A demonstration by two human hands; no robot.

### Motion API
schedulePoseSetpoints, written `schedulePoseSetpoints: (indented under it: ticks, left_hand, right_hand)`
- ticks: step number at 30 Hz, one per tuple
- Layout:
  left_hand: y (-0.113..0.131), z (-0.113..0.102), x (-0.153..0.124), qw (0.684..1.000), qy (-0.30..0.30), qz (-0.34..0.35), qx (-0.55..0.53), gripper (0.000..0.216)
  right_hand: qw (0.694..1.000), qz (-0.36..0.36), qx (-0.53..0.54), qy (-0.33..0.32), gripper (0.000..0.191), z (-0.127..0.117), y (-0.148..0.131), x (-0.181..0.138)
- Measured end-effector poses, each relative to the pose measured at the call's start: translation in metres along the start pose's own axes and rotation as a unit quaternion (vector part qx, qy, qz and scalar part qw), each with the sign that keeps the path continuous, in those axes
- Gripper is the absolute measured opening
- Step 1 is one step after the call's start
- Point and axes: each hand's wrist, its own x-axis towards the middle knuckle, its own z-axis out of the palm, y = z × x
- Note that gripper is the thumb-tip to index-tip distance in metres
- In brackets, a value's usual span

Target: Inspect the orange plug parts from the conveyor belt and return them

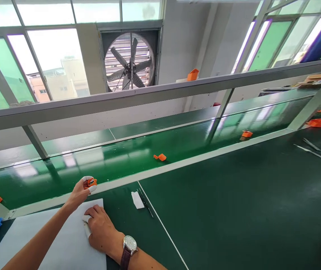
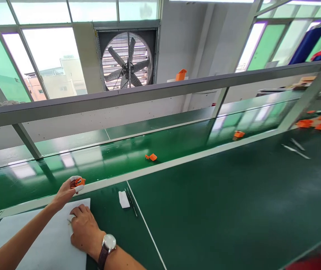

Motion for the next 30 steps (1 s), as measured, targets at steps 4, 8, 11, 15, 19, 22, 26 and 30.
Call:
schedulePoseSetpoints:
  ticks: [4, 8, 11, 15, 19, 22, 26, 30]
  left_hand:
    - [-0.004, -0.029, -0.056, 0.998, -0.003, -0.029, -0.051, 0.068]
    - [-0.012, -0.043, -0.099, 0.974, 0.000, -0.101, -0.201, 0.062]
    - [-0.013, -0.044, -0.120, 0.936, -0.024, -0.133, -0.326, 0.050]
    - [-0.015, -0.044, -0.139, 0.923, -0.025, -0.138, -0.357, 0.045]
    - [-0.019, -0.044, -0.150, 0.927, -0.049, -0.138, -0.346, 0.056]
    - [-0.022, -0.045, -0.153, 0.951, -0.056, -0.119, -0.278, 0.053]
    - [-0.028, -0.043, -0.157, 0.990, -0.030, -0.039, -0.128, 0.037]
    - [-0.028, -0.041, -0.163, 0.999, -0.026, 0.046, 0.012, 0.026]
  right_hand:
    - [1.000, 0.009, -0.006, 0.010, 0.040, -0.002, -0.004, 0.002]
    - [0.999, -0.009, 0.009, 0.050, 0.037, -0.003, -0.010, 0.001]
    - [0.997, -0.033, 0.024, 0.059, 0.042, -0.003, -0.013, -0.002]
    - [0.993, -0.064, 0.056, 0.082, 0.045, -0.002, -0.014, -0.004]
    - [0.981, -0.074, 0.149, 0.105, 0.041, -0.005, -0.018, -0.003]
    - [0.965, -0.074, 0.231, 0.097, 0.044, -0.009, -0.021, -0.003]
    - [0.949, -0.060, 0.303, 0.065, 0.041, -0.016, -0.024, -0.002]
    - [0.945, -0.044, 0.321, 0.056, 0.032, -0.016, -0.024, -0.003]
